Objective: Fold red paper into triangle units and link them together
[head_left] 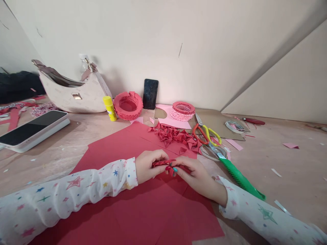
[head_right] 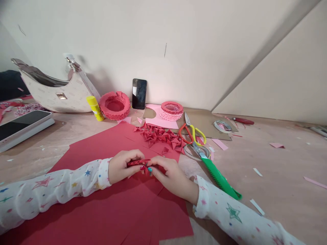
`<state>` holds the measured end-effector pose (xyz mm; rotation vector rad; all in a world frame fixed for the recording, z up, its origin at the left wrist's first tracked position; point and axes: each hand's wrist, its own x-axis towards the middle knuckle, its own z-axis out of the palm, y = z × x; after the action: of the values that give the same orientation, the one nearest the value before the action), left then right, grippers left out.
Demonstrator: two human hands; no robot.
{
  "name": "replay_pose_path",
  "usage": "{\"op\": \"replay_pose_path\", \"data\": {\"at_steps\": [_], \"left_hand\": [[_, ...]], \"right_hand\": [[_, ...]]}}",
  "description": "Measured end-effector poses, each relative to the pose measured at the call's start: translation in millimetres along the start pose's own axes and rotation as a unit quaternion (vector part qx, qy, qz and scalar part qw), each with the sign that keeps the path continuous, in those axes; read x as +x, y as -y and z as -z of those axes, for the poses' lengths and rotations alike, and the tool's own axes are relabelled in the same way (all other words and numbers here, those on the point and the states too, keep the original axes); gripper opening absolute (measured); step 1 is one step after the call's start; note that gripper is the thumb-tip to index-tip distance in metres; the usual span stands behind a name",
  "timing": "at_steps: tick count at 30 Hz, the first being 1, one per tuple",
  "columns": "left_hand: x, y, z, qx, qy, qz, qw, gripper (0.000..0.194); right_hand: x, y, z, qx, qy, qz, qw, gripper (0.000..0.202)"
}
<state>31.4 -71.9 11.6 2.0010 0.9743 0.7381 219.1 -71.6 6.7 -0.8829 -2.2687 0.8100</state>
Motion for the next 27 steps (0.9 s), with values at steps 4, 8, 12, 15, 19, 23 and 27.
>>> {"op": "replay_pose_path", "data": {"at_steps": [4, 8, 12, 15, 19, 23, 27], "left_hand": [[1.0, 0.5, -0.1, 0.043, -0.028, -0.012, 0.999, 0.004], [1.0, -0.7, -0.2, 0.053, -0.019, -0.015, 0.998, 0.006], [1.4, -0.9, 0.1, 0.068, -0.016, -0.054, 0.996, 0.012], [2.1, 0.5, 0.8, 0.105, -0.022, -0.063, 0.992, 0.022], [1.8, 4.9, 0.4, 0.199, -0.017, -0.067, 0.978, 0.027], [-0.1, 9.8, -1.1, 0.260, 0.002, -0.090, 0.962, 0.026], [-0.9, 11.4, -1.1, 0.284, 0.024, -0.099, 0.953, 0.027]], "right_hand": [[-0.5, 1.4, 2.7, -0.001, 0.010, 0.008, 1.000, 0.017], [1.2, 1.1, 1.6, -0.024, 0.004, 0.004, 1.000, 0.014], [1.9, 3.7, 1.3, -0.051, -0.040, 0.012, 0.998, 0.016], [0.9, 6.2, 3.7, -0.079, -0.089, 0.027, 0.993, 0.014], [-1.0, 6.6, 6.8, -0.110, -0.144, 0.089, 0.979, 0.013], [-1.2, 7.0, 7.3, -0.137, -0.151, 0.143, 0.968, 0.017], [-0.1, 9.0, 6.7, -0.172, -0.150, 0.159, 0.961, 0.016]]}}
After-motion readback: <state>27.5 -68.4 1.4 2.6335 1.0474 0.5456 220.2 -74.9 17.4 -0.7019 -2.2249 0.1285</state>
